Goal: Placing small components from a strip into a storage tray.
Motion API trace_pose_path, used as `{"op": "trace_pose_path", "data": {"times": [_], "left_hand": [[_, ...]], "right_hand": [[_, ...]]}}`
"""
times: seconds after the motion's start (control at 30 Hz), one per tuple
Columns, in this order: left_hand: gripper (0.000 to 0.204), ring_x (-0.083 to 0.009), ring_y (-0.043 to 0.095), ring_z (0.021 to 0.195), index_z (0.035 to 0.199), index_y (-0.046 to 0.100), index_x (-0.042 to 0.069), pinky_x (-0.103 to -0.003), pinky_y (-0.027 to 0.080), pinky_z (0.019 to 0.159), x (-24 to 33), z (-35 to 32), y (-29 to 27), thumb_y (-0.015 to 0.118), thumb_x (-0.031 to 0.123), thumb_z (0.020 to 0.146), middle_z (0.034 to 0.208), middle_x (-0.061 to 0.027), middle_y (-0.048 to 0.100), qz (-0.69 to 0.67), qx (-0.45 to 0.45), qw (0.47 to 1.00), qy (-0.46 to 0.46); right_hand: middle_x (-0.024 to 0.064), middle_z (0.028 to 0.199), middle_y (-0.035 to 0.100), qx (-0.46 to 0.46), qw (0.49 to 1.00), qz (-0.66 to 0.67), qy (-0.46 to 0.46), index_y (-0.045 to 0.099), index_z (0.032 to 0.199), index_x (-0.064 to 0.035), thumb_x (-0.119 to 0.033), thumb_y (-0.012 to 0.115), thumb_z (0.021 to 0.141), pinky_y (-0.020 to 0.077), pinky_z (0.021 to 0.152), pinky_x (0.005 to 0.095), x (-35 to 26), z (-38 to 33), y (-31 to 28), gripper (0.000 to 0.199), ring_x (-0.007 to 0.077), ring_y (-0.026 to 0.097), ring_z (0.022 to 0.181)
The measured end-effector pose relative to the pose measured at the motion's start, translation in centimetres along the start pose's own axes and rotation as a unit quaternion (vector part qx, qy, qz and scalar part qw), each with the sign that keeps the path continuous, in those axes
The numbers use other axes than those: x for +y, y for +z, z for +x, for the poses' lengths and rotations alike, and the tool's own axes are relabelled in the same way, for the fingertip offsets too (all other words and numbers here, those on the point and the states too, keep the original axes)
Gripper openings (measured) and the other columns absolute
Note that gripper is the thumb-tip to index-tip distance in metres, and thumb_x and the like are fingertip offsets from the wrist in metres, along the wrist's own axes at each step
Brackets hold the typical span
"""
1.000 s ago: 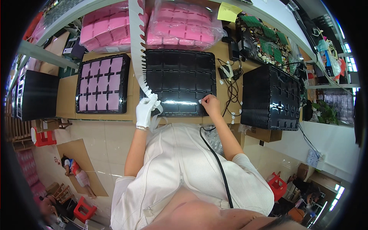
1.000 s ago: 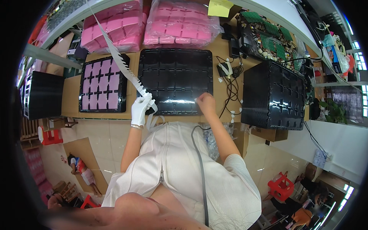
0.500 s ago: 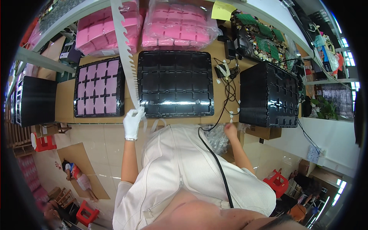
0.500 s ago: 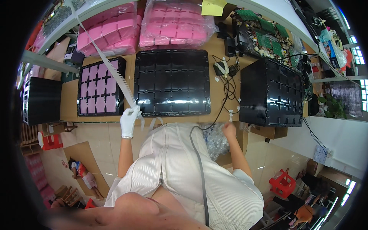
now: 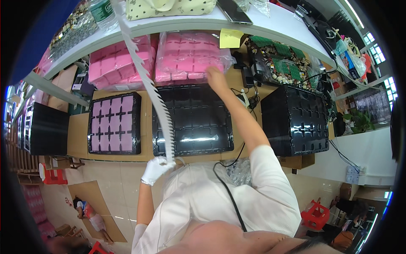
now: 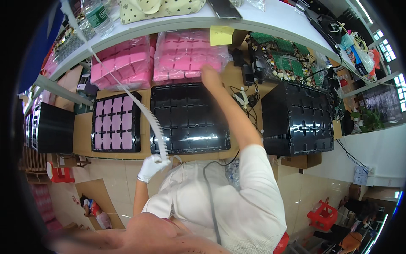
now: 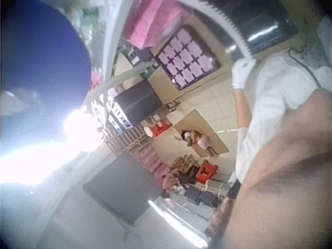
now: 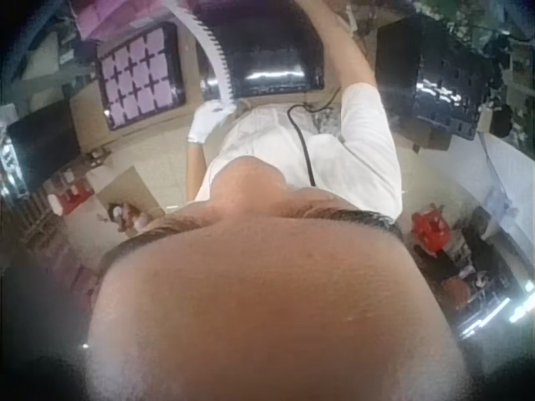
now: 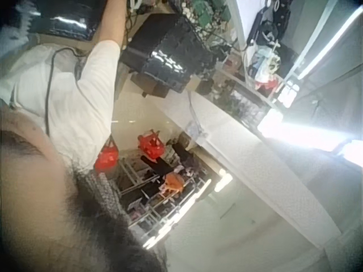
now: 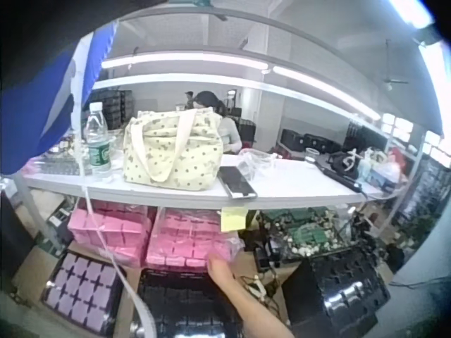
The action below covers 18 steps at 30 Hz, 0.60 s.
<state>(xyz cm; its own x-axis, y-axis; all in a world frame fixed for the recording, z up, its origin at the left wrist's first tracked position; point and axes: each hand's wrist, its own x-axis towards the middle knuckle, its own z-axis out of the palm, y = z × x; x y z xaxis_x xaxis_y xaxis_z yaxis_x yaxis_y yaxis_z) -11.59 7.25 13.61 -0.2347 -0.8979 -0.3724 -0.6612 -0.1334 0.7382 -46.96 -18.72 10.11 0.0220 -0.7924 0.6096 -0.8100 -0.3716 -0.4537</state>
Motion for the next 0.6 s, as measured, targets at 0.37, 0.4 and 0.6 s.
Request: {"op": "trace_pose_path", "data": {"times": [0.37, 0.4, 0.6], "left_hand": [[0.031, -0.0165, 0.063, 0.089, 0.101, 0.069, 0.006, -0.028, 0.048, 0.083, 0.5, -0.3, -3.0, 0.073, 0.027, 0.078, 0.096, -0.0085, 0.069, -0.009, -0.125, 0.990, -0.069], [0.035, -0.0151, 0.063, 0.089, 0.102, 0.067, 0.005, -0.028, 0.048, 0.083, -0.1, 0.1, -3.5, 0.075, 0.027, 0.076, 0.098, -0.0073, 0.068, -0.073, -0.148, 0.984, -0.066], [0.053, -0.0213, 0.065, 0.085, 0.105, 0.066, 0.005, -0.030, 0.049, 0.082, 1.8, 4.1, -9.1, 0.080, 0.039, 0.066, 0.094, -0.0121, 0.069, 0.109, -0.231, 0.960, -0.111]], "right_hand": [[0.0168, 0.104, 0.060, -0.351, 0.914, -0.193, -0.065, 0.062, 0.102, -0.0058, -0.019, 0.075, 0.066, 0.0485, 0.083, 0.0446, 2.2, 6.8, 4.3, 0.041, 0.0343, 0.058, 0.098], [0.0158, 0.097, 0.062, -0.356, 0.919, -0.160, -0.052, 0.065, 0.093, -0.0060, -0.020, 0.077, 0.064, 0.0492, 0.079, 0.0428, 2.9, 7.3, 4.1, 0.035, 0.0320, 0.061, 0.092], [0.0092, 0.065, 0.065, -0.410, 0.905, 0.038, 0.104, 0.067, 0.067, -0.0063, -0.025, 0.082, 0.059, 0.0476, 0.058, 0.0365, 6.2, 9.2, 4.1, 0.025, 0.0210, 0.061, 0.061]]}}
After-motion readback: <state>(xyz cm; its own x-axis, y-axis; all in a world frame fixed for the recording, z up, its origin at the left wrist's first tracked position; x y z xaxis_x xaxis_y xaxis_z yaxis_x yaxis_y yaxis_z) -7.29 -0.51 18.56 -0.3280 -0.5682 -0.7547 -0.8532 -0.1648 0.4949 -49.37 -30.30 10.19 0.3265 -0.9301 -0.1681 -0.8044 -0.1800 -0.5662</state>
